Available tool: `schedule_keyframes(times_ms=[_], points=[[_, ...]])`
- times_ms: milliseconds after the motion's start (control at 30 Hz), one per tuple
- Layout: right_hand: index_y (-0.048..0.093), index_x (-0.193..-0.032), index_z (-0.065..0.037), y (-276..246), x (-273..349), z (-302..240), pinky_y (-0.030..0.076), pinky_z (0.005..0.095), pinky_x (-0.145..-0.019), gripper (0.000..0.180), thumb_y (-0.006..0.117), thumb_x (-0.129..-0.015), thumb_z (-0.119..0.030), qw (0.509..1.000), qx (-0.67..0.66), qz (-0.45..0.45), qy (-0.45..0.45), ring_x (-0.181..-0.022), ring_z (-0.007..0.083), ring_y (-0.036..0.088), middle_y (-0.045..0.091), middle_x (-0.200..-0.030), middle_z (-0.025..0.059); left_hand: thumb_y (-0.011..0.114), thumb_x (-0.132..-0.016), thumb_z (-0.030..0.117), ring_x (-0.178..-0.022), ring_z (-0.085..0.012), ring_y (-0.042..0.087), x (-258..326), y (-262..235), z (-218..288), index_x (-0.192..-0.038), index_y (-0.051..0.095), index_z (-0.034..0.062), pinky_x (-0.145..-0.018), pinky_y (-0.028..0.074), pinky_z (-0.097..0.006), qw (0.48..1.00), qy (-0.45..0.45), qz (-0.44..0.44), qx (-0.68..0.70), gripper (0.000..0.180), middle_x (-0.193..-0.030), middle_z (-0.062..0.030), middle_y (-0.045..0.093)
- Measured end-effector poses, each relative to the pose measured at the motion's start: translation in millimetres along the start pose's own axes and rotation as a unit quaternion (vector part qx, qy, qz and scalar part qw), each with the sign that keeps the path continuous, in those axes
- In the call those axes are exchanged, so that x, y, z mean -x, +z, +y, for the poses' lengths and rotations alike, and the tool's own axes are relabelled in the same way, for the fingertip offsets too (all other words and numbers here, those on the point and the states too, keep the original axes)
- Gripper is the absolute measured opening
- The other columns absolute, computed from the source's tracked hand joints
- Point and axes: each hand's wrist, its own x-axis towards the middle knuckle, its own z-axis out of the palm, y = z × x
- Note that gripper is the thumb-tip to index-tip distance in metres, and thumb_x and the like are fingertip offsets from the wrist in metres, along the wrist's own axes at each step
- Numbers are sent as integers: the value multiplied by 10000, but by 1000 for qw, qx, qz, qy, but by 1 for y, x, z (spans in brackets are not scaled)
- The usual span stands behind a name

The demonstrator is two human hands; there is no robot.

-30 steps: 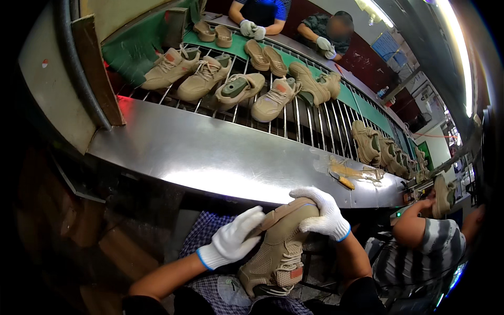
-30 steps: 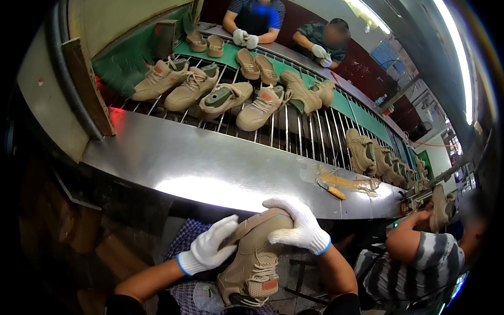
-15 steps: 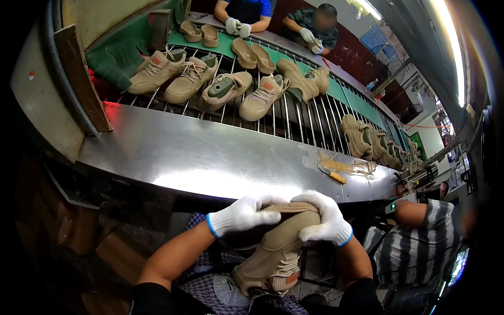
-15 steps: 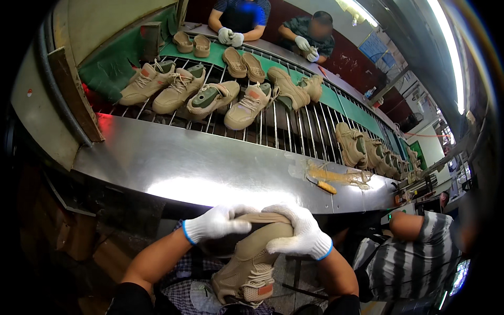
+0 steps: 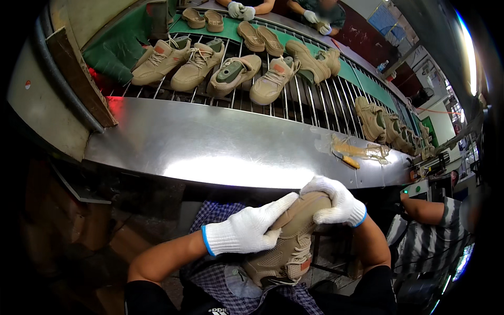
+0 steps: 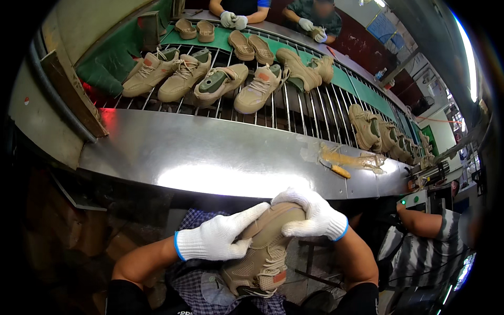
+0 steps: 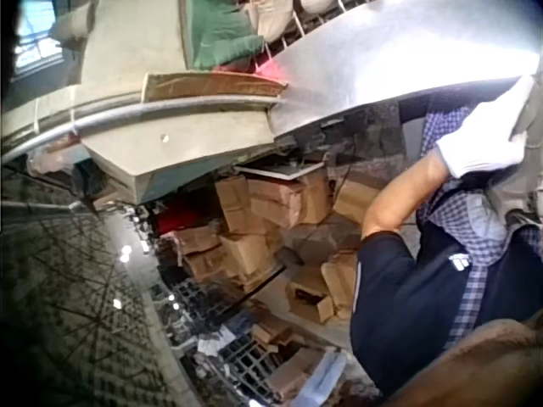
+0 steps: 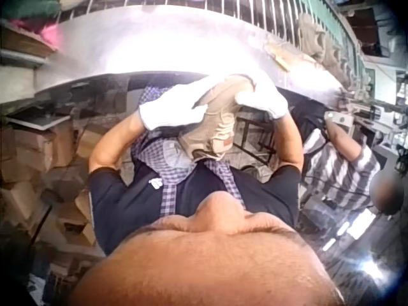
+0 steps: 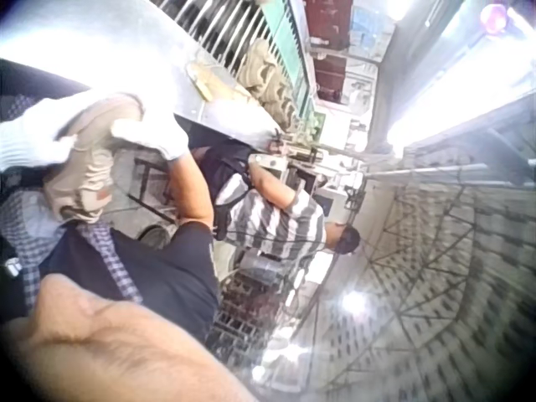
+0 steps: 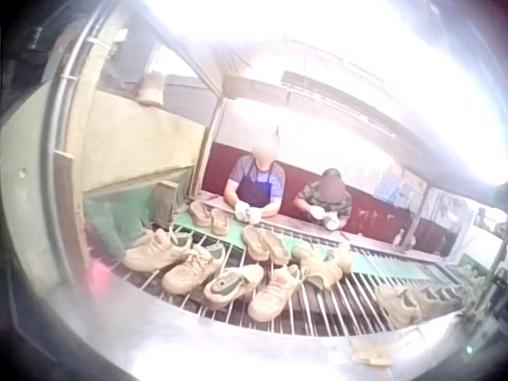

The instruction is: The person cleans and finishes footwear on an assembly line by using a small tool to scrape edges, wiping the surfaces with a cloth, and placing them back onto a conveyor.

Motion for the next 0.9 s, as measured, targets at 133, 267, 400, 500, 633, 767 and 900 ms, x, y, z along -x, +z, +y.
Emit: schedule_keyframes(times_ms=[133, 267, 400, 500, 633, 767, 900], points=[[708, -1281, -40, 3, 2, 0, 554, 428, -982, 734, 908, -793, -551, 999, -11, 8, 36, -1087, 310, 710, 723, -1173, 143, 663, -870, 78, -979, -388, 788, 3, 8, -4, -1654, 191, -115, -878, 650, -400, 999, 6, 2, -45, 935, -1342, -396, 630], [551, -1481, -40, 28, 11, -1, 535, 416, -1045, 927, 918, -795, -545, 982, -103, 149, 56, -1169, 281, 673, 673, -1252, 153, 766, -847, 139, -1307, -439, 661, 22, 22, 6, -1653, 86, -155, -1106, 549, -398, 999, 6, 45, -2, 1094, -1541, -429, 455], [415, -1587, 11, 97, -16, 32, 481, 386, -1151, 604, 368, -1191, -443, 723, -647, 212, -116, -1278, 234, 604, 621, -1404, 176, 951, -820, 322, -1399, -401, 599, 38, 16, 8, -1643, 170, -109, -1186, 471, -477, 984, 66, 164, 33, 1215, -1506, -342, 552], [454, -1577, 39, 135, -46, 39, 423, 368, -1224, 571, 281, -1215, -366, 723, -650, 219, 76, -1397, 224, 546, 560, -1547, 156, 980, -787, 334, -1408, -382, 570, 28, -27, 18, -1668, 165, -44, -1169, 492, -485, 982, 2, 181, -57, 1259, -1590, -305, 423], [477, -1571, -67, 96, -24, -13, 557, 454, -1066, 658, 646, -1039, -414, 967, -112, 221, 61, -1241, 414, 696, 680, -1347, 276, 1018, -724, 328, -1450, -291, 501, -23, -99, -13, -1679, 267, 45, -1196, 440, -418, 989, -53, 51, -128, 1247, -1621, -176, 431], [325, -1639, -56, 93, 18, -11, 575, 486, -1042, 852, 711, -949, -373, 984, -54, 142, 97, -1168, 484, 700, 551, -1486, 308, 997, -754, 252, -1341, -219, 555, -44, -99, -25, -1515, 474, 50, -1147, 465, -367, 985, -150, -81, -12, 945, -1432, -100, 588], [289, -1634, -9, 117, 48, -2, 640, 482, -885, 849, 682, -906, -201, 981, -16, 174, 85, -985, 464, 747, 512, -1483, 330, 993, -758, 244, -1282, -196, 594, -48, -83, -40, -1442, 523, 64, -1116, 487, -371, 989, -142, -43, 5, 848, -1367, -95, 630]])
